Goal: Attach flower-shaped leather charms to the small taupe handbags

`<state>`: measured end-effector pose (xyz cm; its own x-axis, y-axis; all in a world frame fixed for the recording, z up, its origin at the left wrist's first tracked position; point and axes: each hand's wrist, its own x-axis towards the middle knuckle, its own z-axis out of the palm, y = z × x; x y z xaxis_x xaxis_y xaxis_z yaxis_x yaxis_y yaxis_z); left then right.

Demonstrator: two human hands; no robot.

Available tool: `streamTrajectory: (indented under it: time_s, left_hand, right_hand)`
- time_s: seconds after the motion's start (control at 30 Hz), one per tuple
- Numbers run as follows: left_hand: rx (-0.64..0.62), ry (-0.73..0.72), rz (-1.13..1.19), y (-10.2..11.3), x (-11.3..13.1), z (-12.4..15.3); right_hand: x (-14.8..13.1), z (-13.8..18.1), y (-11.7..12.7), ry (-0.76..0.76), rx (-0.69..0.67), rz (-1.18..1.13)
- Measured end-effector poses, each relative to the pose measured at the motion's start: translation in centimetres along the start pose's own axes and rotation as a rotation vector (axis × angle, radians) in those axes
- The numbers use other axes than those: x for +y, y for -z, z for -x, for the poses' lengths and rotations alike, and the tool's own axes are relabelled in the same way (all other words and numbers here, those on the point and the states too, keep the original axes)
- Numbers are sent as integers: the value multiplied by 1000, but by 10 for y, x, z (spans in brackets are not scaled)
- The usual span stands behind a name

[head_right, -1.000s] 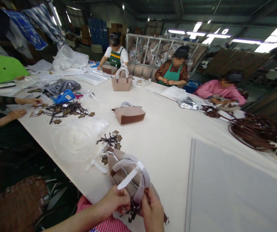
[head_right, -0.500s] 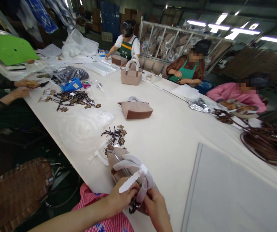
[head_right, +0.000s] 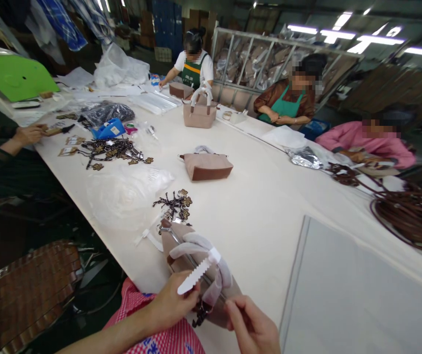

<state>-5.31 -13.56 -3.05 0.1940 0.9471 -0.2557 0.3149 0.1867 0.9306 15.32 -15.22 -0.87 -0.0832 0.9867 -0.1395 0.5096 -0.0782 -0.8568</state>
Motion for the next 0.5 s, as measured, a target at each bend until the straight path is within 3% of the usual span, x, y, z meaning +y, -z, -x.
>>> streamTrajectory:
  time_s: [0.1, 0.17, 0.33, 0.5]
  left_hand:
    - [-28, -63, 47, 0, -4, 6]
    - [-53, -108, 45, -1, -7, 8]
    - [-67, -112, 47, -3, -7, 11]
    - [-70, 71, 279, -7, -7, 13]
  right_hand:
    - [-7, -3, -9, 435, -161, 132]
    - [-8, -7, -22, 616, -171, 297]
    - [-2, -8, -43, 677, 51, 676]
    - [12, -12, -39, 730, 5, 633]
